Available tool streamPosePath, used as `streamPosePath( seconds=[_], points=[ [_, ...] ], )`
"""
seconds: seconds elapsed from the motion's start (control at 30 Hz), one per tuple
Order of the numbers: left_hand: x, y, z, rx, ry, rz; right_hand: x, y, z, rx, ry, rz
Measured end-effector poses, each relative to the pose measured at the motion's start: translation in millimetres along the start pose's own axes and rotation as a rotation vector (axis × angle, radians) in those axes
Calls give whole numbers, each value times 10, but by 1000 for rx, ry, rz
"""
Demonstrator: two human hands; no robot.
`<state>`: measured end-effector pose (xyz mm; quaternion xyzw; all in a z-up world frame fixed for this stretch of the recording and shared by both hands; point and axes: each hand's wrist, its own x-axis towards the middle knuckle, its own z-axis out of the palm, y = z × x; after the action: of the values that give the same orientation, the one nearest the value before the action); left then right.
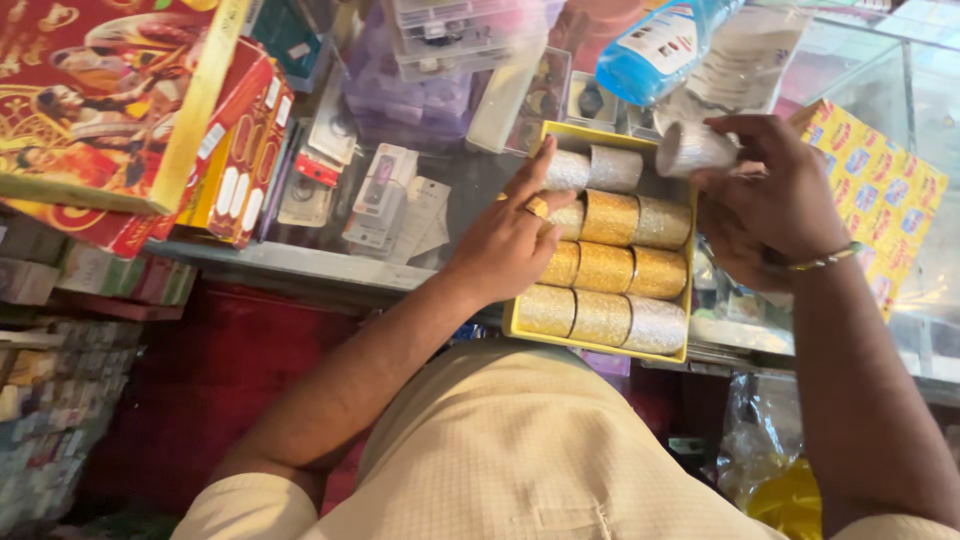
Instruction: The person cleans a set of metal bangles and their storage containers using a cloth, then places the bangles back into a box.
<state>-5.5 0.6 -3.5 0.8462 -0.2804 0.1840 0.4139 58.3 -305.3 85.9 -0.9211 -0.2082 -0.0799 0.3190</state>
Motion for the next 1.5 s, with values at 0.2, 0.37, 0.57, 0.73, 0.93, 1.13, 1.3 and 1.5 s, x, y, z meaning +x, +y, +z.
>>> streamPosePath(
  seconds=[0.2, 0.37, 0.57, 0.73, 0.93, 1.13, 1.3, 1.5],
  points=[
    [23, 43, -49, -41, -29, -29, 18, -154, 113, -194, 18, -69],
    [15, 37, -52, -63, -1, -10, 29, 17, 204, -257, 13, -197],
    [-11, -3, -42, -130, -24, -32, 1, 188, 270, -179, -2, -284],
    [-25, -50, -7, -192, -2, -8, -194, 109, 314, -204, -23, -285],
    [11, -27, -51, -170, -99, -70, -434, 253, 226, -4, 180, -172],
    [89, 297, -125, 20, 64, 44, -1109, 1240, -273, -271, 543, 240],
    [278, 765, 18, -173, -25, 243, -1677, 1679, -312, -291, 468, 648],
    [1077, 1069, 1052, -132, -479, 469, -1720, 1379, -342, -15, 468, 686]
  ],
)
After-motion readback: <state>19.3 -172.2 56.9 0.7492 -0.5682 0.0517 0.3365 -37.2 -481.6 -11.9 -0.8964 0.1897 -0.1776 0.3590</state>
